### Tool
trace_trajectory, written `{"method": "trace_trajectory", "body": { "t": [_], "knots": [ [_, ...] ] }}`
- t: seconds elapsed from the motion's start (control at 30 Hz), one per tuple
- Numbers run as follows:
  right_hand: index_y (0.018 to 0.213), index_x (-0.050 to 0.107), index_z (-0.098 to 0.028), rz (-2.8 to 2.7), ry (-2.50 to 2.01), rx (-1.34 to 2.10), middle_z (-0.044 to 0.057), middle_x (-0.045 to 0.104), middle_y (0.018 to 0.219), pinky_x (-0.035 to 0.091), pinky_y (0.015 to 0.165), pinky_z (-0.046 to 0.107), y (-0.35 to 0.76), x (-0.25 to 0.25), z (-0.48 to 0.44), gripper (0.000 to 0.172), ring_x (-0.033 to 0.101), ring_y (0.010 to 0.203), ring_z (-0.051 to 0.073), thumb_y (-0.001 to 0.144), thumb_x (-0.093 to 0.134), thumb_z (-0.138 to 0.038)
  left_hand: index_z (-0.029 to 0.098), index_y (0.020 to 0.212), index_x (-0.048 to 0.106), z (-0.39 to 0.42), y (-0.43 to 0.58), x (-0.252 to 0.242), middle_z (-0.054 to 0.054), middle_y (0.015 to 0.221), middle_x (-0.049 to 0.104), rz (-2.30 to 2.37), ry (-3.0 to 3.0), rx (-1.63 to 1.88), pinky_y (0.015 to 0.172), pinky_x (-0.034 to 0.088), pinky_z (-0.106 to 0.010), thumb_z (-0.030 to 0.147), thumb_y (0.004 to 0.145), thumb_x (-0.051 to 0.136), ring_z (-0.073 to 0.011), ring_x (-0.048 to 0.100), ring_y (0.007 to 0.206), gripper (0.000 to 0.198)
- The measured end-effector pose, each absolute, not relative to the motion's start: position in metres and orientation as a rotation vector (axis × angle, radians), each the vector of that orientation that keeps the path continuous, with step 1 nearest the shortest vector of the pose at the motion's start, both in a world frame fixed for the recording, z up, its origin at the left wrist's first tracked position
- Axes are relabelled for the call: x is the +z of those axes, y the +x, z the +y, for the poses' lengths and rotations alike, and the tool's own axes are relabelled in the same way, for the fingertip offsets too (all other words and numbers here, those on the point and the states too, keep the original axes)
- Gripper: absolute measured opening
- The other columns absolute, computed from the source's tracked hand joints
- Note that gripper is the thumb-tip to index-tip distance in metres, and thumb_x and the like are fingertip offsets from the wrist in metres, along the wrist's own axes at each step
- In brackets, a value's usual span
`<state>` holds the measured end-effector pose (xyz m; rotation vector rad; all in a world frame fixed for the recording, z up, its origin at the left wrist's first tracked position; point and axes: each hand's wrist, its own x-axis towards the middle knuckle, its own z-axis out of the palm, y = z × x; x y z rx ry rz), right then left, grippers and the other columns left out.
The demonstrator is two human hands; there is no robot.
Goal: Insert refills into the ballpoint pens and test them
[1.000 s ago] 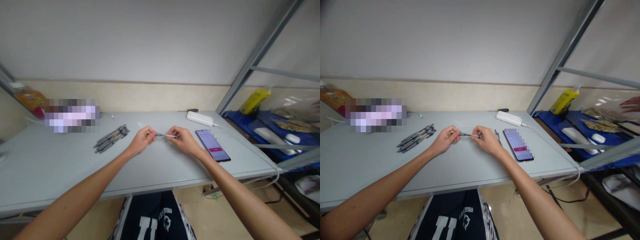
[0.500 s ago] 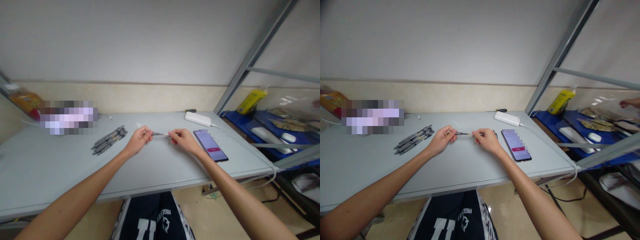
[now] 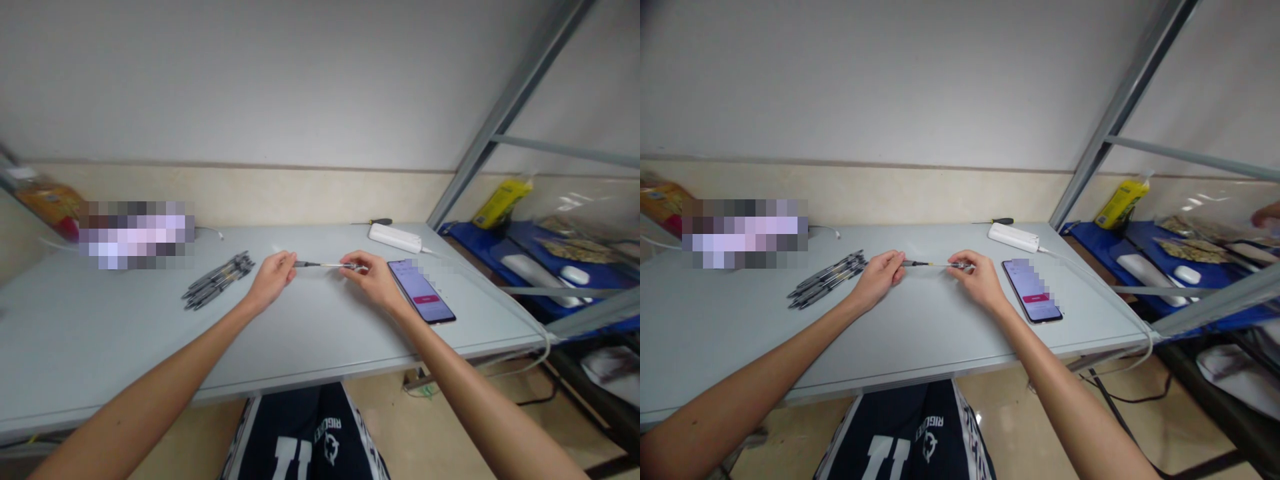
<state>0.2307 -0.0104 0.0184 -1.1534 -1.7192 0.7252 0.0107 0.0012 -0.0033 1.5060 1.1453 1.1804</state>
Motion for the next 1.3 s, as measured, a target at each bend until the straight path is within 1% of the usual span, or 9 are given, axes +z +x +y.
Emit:
{"method": "trace_trajectory", "body": {
  "t": [0.1,0.3,0.47,0.67,1.07,1.3],
  "knots": [
    [0.081,0.065,-0.017,-1.677,-1.157,0.737,0.005,0.067,0.085,0.045,0.062,0.025,0.237,0.015,-0.008,0.017,0.06,0.077,0.016,0.07,0.066,-0.03,0.018,0.068,0.045,0.002,0.011,-0.002,0.007,0.046,0.036,1.085,1.427,1.216,0.041,0.019,-0.02,0.048,0.081,0.05,-0.0055,0.03,0.041,0.033],
    [0.083,0.065,-0.017,-1.598,-1.164,0.772,0.005,0.066,0.084,0.046,0.059,0.026,0.256,0.011,-0.003,0.022,0.059,0.069,0.015,0.068,0.067,-0.033,0.018,0.067,0.043,0.006,0.01,-0.004,0.008,0.048,0.03,1.006,1.307,1.313,0.041,0.021,-0.019,0.044,0.078,0.056,-0.0044,0.03,0.041,0.031],
    [0.082,0.065,-0.017,-1.605,-1.175,0.762,0.005,0.067,0.082,0.045,0.059,0.026,0.258,0.011,-0.003,0.022,0.059,0.068,0.015,0.067,0.068,-0.033,0.018,0.066,0.044,0.008,0.009,-0.006,0.008,0.048,0.031,0.991,1.306,1.331,0.041,0.022,-0.019,0.044,0.078,0.057,-0.0042,0.03,0.041,0.032],
    [0.083,0.065,-0.017,-1.627,-1.153,0.763,0.005,0.067,0.085,0.046,0.062,0.026,0.249,0.012,-0.004,0.02,0.061,0.073,0.016,0.069,0.066,-0.032,0.018,0.068,0.046,0.008,0.008,-0.007,0.008,0.047,0.032,0.985,1.325,1.32,0.042,0.022,-0.019,0.043,0.079,0.057,-0.0043,0.03,0.041,0.03],
    [0.082,0.067,-0.018,-1.634,-1.152,0.744,0.005,0.067,0.085,0.045,0.06,0.026,0.246,0.011,-0.004,0.02,0.06,0.076,0.017,0.069,0.067,-0.032,0.018,0.07,0.047,0.005,0.01,-0.005,0.008,0.047,0.032,0.99,1.322,1.316,0.042,0.022,-0.019,0.044,0.08,0.056,-0.0045,0.031,0.042,0.029],
    [0.082,0.069,-0.018,-1.711,-1.168,0.69,0.005,0.068,0.083,0.044,0.059,0.025,0.229,0.016,-0.009,0.019,0.058,0.073,0.015,0.07,0.066,-0.032,0.017,0.073,0.048,0.002,0.013,-0.006,0.007,0.047,0.038,1.013,1.399,1.232,0.043,0.021,-0.02,0.044,0.082,0.052,-0.0053,0.033,0.043,0.029]
  ]
}}
